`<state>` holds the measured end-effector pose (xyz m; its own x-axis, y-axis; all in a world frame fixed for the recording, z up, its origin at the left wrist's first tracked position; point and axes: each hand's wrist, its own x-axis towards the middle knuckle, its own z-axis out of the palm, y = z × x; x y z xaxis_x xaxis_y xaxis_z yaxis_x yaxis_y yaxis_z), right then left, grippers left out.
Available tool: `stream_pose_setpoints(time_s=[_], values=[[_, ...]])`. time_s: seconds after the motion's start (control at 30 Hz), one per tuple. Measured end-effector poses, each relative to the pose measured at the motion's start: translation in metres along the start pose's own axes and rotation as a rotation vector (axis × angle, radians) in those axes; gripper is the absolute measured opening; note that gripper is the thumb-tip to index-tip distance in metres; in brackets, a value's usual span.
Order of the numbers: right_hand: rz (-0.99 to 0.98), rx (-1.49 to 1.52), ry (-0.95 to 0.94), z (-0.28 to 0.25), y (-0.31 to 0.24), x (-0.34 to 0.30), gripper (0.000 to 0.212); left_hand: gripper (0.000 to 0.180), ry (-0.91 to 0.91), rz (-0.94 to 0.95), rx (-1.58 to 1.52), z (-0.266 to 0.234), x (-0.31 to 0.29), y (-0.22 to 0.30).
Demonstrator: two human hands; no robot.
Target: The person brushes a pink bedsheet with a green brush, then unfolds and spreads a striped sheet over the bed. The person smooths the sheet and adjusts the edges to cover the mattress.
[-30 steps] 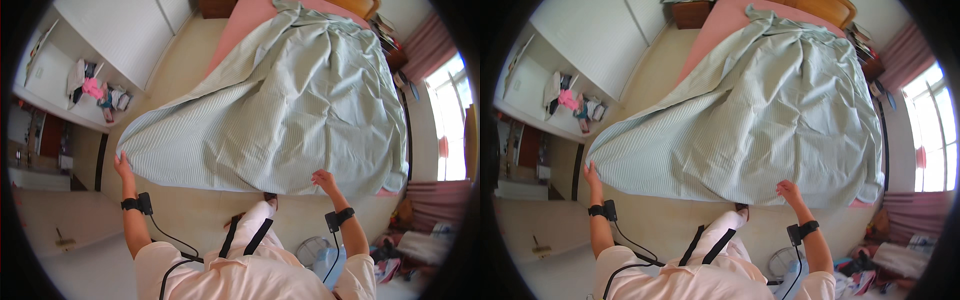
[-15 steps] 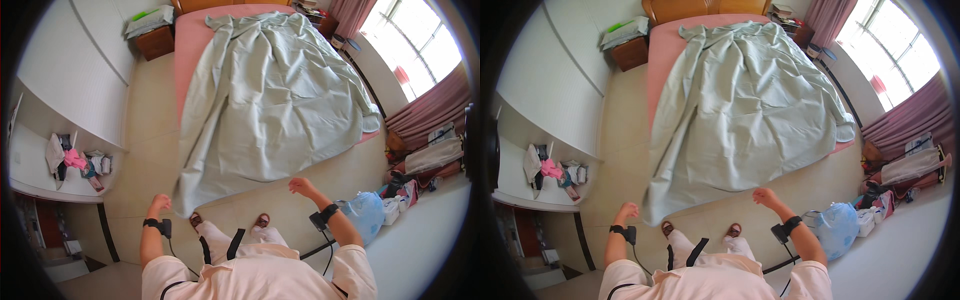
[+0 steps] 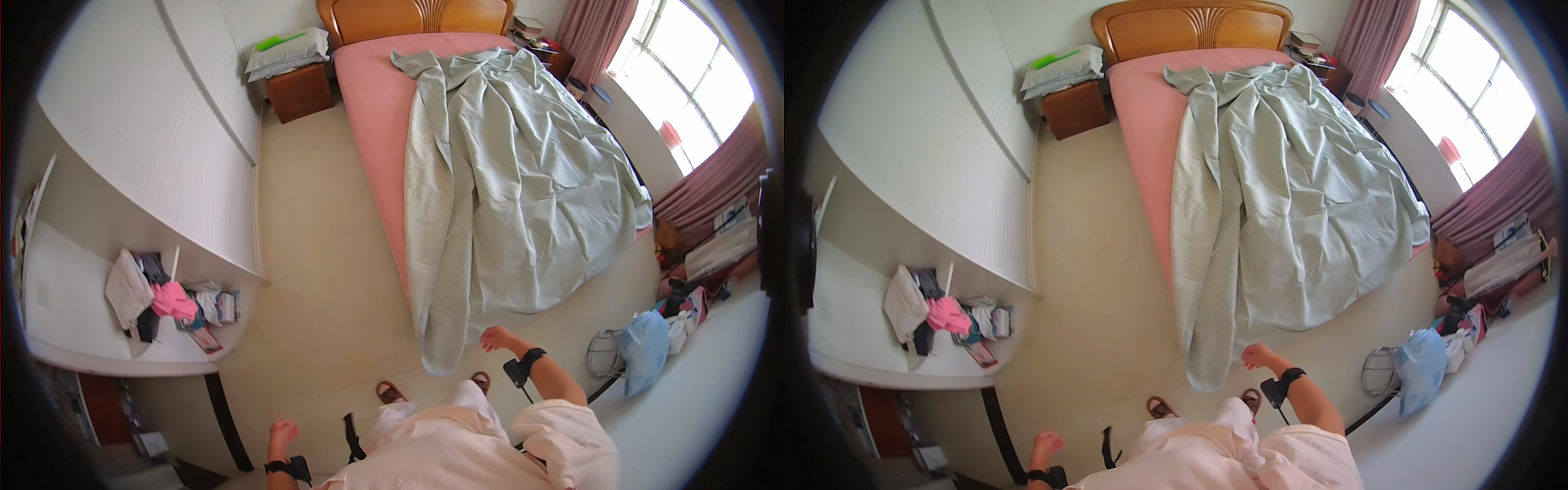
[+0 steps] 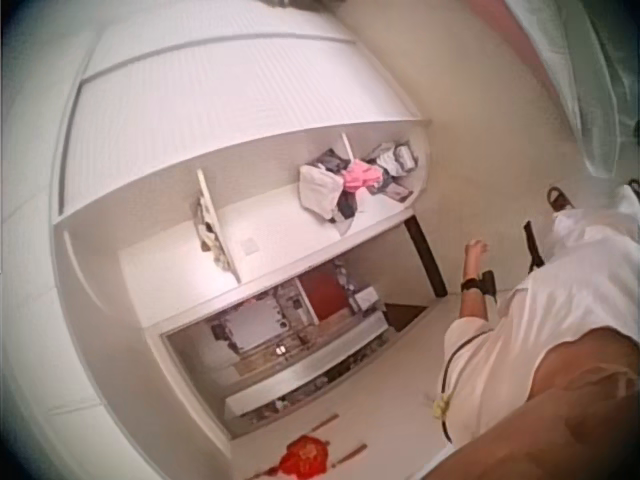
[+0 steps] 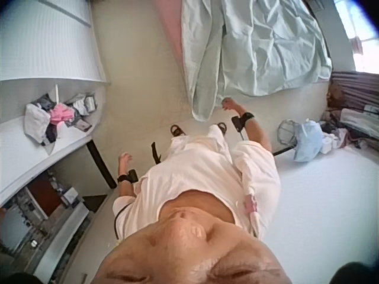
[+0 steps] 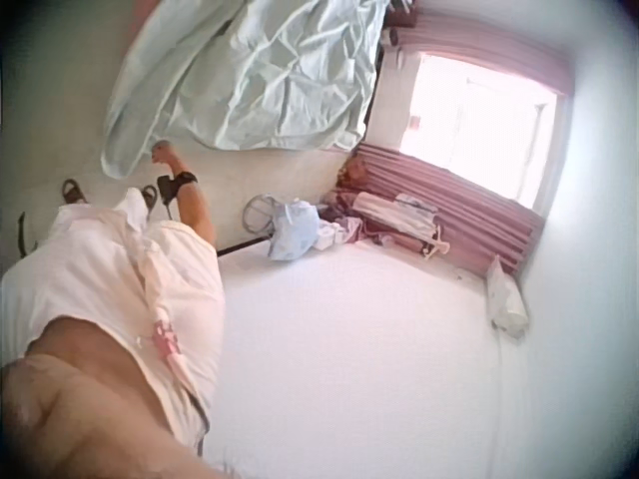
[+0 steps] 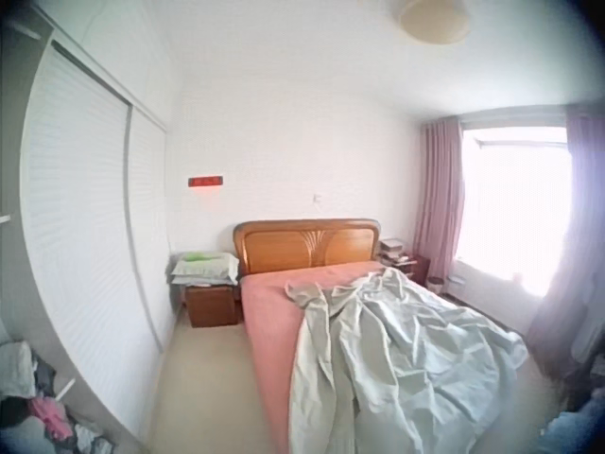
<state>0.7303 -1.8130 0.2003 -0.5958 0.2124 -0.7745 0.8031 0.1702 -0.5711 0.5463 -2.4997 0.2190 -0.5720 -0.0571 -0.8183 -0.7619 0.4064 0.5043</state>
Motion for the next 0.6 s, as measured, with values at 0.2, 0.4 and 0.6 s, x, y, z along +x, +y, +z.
stream_pose_setpoints(time_s=[0.2, 0.4, 0.6], values=[[0.089, 0.265, 0.264, -0.019, 0.0, 0.005, 0.012, 0.02, 0.003, 0.088, -0.208, -0.047, 0.058, 0.092], [0.316, 0.067, 0.427, -0.037, 0.04, 0.03, 0.016, 0.022, -0.156, 0.264, -0.184, -0.014, 0.139, 0.254], [-0.15, -1.346, 0.027, -0.068, -0.053, 0.166, 0.011, 0.02, -0.088, 0.165, -0.168, -0.022, 0.219, 0.364]])
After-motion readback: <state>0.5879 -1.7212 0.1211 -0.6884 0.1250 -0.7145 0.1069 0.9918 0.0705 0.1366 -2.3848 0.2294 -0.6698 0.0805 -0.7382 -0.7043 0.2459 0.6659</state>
